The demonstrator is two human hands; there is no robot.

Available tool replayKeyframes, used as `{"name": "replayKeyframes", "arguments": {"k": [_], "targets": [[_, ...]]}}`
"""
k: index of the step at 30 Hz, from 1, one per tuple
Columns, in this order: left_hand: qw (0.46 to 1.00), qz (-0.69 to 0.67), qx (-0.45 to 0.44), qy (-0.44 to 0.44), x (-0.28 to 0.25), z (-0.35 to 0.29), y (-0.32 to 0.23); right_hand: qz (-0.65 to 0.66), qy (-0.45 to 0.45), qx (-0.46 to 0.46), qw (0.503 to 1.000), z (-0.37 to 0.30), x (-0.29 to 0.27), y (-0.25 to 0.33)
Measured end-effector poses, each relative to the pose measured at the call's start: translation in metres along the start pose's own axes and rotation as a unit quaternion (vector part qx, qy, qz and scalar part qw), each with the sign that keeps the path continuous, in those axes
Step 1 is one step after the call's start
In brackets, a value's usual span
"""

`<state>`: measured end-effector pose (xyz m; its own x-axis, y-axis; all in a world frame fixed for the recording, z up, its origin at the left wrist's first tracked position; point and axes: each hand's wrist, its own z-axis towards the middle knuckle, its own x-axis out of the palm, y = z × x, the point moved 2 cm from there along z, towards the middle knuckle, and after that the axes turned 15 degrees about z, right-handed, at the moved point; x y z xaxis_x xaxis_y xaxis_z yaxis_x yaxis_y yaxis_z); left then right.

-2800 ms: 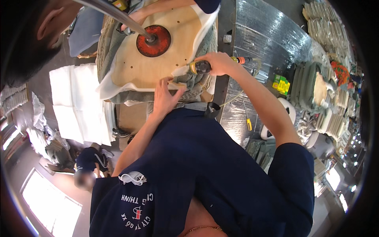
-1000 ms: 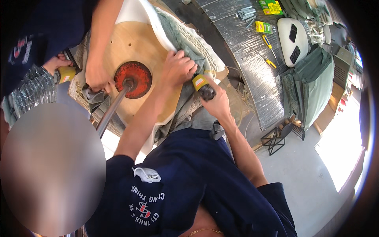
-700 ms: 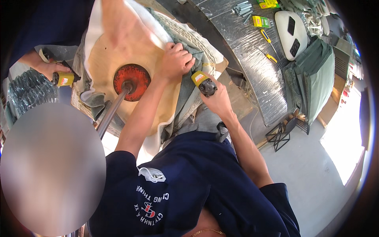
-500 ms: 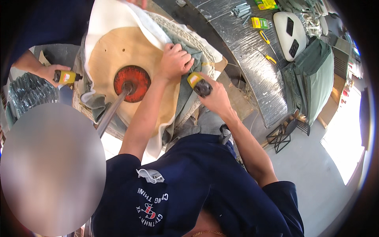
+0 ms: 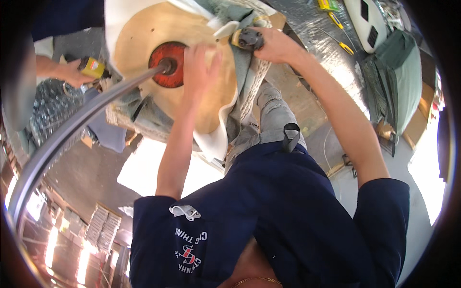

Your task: The person uses a pneumatic staple gun to attach green fabric to the underside of a cushion base, working alongside a coworker. They repeatedly staple the fabric edges, flip the cushion, and place white foam padding on top before continuing to staple the fabric around the perimeter.

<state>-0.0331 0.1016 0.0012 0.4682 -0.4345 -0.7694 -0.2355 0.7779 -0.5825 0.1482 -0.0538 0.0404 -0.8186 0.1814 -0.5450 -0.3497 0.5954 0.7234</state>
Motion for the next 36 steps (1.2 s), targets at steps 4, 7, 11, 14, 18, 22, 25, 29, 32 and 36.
{"name": "replayKeyframes", "arguments": {"k": [4,7,11,14,18,22,25,29,32,36], "targets": [[0.903,0.021,-0.141,0.405,-0.073,-0.154,-0.032,-0.073,0.045,-0.035,0.996,0.015,-0.008,0.016],[0.918,0.103,-0.045,0.379,-0.095,-0.195,-0.086,-0.026,0.069,0.07,0.995,0.032,0.0,0.03],[0.908,0.129,-0.012,0.399,-0.071,-0.206,-0.087,0.032,-0.003,0.084,0.996,0.041,0.033,0.037],[0.919,0.071,0.006,0.387,-0.064,-0.198,-0.081,-0.028,-0.06,-0.039,0.997,0.023,0.043,0.052],[0.922,0.066,-0.056,0.377,-0.072,-0.162,-0.071,0.059,-0.067,-0.066,0.994,-0.039,0.031,0.023],[0.914,0.176,-0.128,0.343,-0.067,-0.152,-0.024,0.188,-0.114,-0.04,0.975,-0.132,0.036,-0.041],[0.919,0.23,-0.063,0.315,-0.049,-0.151,-0.022,0.209,-0.215,0.029,0.953,-0.202,0.061,-0.081],[0.915,0.264,0.143,0.269,-0.054,-0.146,-0.034,0.241,-0.328,0.153,0.9,-0.28,0.104,-0.087],[0.893,0.214,0.269,0.29,-0.08,-0.135,-0.062,0.301,-0.372,0.227,0.848,-0.318,0.137,-0.063],[0.799,0.176,0.488,0.303,-0.098,-0.15,-0.065,0.359,-0.44,0.218,0.794,-0.35,0.192,-0.036]]}}
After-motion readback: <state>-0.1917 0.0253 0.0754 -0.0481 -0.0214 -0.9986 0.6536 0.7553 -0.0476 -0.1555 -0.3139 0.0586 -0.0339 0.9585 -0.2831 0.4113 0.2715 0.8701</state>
